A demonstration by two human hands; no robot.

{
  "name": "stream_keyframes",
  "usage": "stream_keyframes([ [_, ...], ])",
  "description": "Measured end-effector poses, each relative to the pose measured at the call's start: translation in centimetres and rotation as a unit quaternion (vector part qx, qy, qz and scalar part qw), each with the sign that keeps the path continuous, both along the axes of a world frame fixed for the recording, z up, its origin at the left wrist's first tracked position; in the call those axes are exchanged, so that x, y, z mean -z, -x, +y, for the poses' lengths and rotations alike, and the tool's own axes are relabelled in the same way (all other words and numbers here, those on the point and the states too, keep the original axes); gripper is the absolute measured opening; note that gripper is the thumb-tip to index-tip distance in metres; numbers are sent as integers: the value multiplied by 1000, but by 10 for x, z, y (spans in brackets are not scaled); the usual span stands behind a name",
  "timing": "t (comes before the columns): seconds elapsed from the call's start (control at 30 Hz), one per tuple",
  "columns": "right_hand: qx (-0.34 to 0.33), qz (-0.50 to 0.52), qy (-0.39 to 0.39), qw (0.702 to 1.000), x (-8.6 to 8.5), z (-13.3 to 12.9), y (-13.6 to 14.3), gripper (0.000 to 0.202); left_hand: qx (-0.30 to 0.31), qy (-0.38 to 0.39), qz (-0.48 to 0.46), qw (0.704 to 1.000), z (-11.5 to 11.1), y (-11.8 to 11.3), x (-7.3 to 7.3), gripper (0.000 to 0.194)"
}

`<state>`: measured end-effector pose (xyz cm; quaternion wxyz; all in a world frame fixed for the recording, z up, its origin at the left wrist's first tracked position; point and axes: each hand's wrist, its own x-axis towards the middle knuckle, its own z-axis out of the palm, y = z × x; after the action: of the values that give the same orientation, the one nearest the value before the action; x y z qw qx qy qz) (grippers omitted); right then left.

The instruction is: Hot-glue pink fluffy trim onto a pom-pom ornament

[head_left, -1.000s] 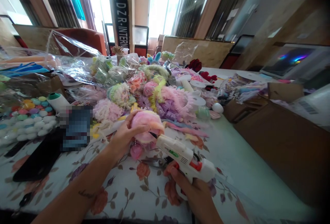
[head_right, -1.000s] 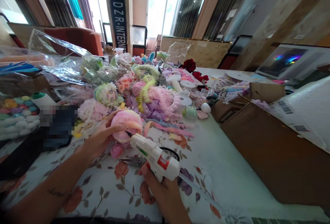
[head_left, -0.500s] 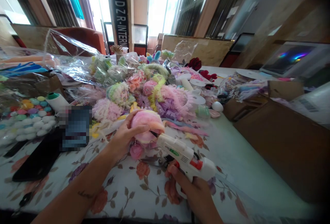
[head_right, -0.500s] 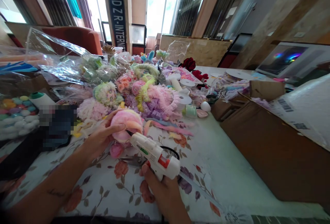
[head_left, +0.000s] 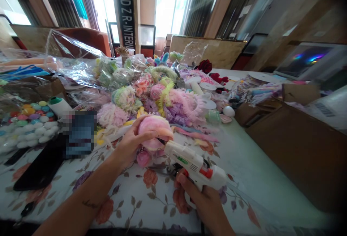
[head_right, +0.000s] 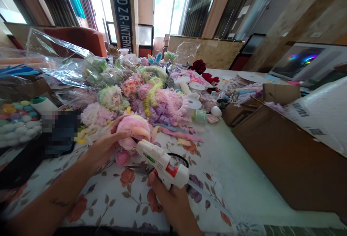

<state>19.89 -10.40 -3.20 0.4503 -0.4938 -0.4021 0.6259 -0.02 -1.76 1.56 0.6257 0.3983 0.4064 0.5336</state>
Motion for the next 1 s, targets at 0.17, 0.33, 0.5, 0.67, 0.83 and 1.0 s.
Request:
stream_keyframes([
  [0.17, 18, 6, -3, 1000, -4, -1, 1, 53, 2, -2, -3, 1000, 1, 1, 2, 69],
  [0.33, 18, 7, -1, 1000, -4, 0, 0, 54, 3, -7, 2, 1000, 1, 1, 3, 63],
  [0.5, 1, -12, -3, 1000, 1, 1, -1, 54, 10, -3, 3, 1000, 1, 2, 2, 62],
  [0.67, -1, -18, -3, 1000, 0, 0, -1, 52, -7, 0, 9, 1000, 1, 3, 3, 65],
  [0.83, 11, -2, -1, 1000, -1, 0, -1, 52, -8, 8, 3, 1000, 3, 3, 6, 70],
  [1.0, 6, 6, -5, 1000, -4, 1, -1, 51, -5, 15, 7, 1000, 4, 3, 8, 76],
])
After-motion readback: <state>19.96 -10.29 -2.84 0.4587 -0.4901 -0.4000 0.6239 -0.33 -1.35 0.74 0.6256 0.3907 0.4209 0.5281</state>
